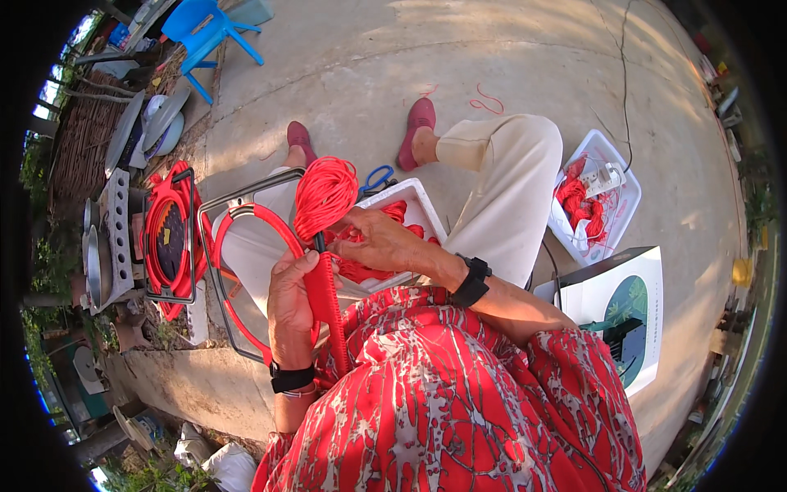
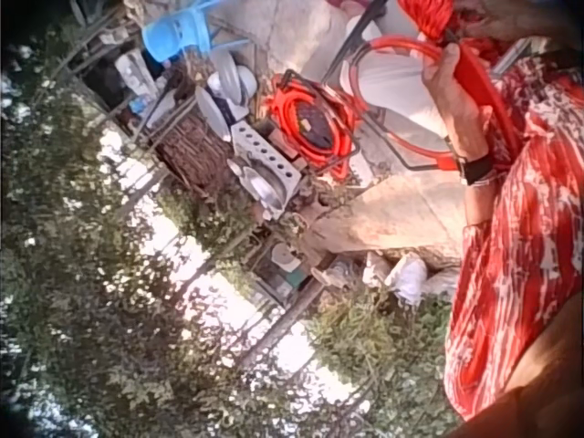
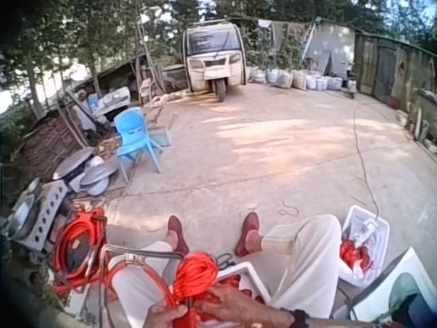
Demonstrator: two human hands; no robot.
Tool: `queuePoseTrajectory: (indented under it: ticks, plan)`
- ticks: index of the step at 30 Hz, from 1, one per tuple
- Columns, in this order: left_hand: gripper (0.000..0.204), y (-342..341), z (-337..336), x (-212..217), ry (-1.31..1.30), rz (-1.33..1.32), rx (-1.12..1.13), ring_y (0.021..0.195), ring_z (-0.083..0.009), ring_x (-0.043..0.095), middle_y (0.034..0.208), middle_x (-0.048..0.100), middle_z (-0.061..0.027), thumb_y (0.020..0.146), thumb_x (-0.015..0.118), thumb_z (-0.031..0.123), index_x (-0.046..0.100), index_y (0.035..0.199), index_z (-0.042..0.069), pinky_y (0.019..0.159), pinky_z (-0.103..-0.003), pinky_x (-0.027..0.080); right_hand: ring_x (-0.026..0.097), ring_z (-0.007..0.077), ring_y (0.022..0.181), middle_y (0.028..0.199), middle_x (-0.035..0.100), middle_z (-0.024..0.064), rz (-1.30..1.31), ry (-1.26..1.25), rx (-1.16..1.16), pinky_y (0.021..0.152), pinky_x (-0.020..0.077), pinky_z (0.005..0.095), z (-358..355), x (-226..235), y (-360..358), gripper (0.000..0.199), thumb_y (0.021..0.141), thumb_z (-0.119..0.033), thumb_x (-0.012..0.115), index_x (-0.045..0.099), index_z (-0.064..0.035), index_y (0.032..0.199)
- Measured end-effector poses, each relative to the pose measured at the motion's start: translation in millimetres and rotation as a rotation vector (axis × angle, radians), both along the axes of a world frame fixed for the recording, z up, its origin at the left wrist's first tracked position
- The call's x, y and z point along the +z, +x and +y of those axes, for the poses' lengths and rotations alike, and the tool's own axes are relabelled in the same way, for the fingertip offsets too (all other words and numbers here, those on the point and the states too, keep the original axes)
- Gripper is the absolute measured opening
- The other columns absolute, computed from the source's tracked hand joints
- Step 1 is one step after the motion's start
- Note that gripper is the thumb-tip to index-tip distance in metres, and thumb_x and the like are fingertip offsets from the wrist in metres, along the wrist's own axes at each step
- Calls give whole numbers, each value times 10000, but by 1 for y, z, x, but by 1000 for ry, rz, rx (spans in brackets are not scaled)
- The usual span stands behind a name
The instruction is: The person is wrapping a red cord around a circular part of a black furniture frame.
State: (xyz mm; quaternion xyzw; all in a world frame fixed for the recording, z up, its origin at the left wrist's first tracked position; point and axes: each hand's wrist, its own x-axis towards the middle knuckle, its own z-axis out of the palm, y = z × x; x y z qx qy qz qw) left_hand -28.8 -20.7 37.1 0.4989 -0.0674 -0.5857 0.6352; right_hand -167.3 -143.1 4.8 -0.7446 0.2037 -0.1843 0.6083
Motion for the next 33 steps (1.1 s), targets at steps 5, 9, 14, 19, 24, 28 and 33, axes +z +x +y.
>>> queuePoseTrajectory:
  ticks: [5, 9, 14, 19, 24, 28, 33]
  plan:
    - [319, 2, 1, 3, 3, 35, -9, 665, -254, 664, 791, 654, -160, 843, 623, 57, 536, 1137, -31, 589, -363, 580, 631, 243, 952, 1024, 652, 171, -31, 30, 84, 827, 488, 356, -4, 0, 9, 320, 844, -148, 580, 589, -16, 1135]
    - [310, -3, -2, 4, 11, 22, 36, 668, -263, 664, 787, 652, -160, 833, 638, 62, 542, 1115, -24, 576, -367, 578, 620, 274, 898, 991, 637, 177, 253, 31, 152, 823, 489, 367, -12, 1, -4, 291, 806, -145, 593, 601, -4, 1061]
    - [343, 2, 2, 1, 42, -1, 46, 675, -264, 666, 798, 652, -154, 824, 650, 63, 536, 1138, -16, 562, -368, 576, 562, 238, 824, 932, 600, 113, 35, -370, -192, 749, 456, 323, -8, 28, -29, 248, 771, -102, 664, 589, -5, 987]
    - [324, -2, -2, 5, -7, 3, 54, 658, -253, 665, 804, 652, -136, 822, 651, 63, 544, 1119, -11, 544, -359, 577, 563, 205, 830, 932, 601, 95, -121, -350, -276, 773, 459, 308, -19, 68, -25, 211, 760, -70, 670, 580, -13, 942]
    - [400, -2, -1, 7, 0, 23, 32, 657, -239, 664, 803, 653, -131, 818, 641, 51, 518, 1192, -17, 533, -340, 577, 580, 136, 781, 823, 602, 61, -518, 470, -172, 723, 495, 275, -5, 79, 3, 179, 880, -98, 606, 522, -23, 1018]
    - [448, -2, -1, 6, 11, 26, 35, 639, -236, 660, 795, 649, -136, 818, 635, 52, 497, 1238, -25, 534, -338, 580, 482, 108, 553, 679, 500, 27, -413, 668, -183, 563, 463, 275, -18, 85, -25, 202, 945, -205, 538, 486, -38, 1046]
    - [442, 2, 1, 2, -15, 38, 23, 631, -238, 658, 792, 647, -145, 818, 640, 53, 502, 1230, -29, 535, -342, 580, 317, 55, 438, 555, 347, -43, -236, 246, -627, 406, 260, 225, -62, 108, -98, 219, 935, -290, 569, 514, -79, 955]
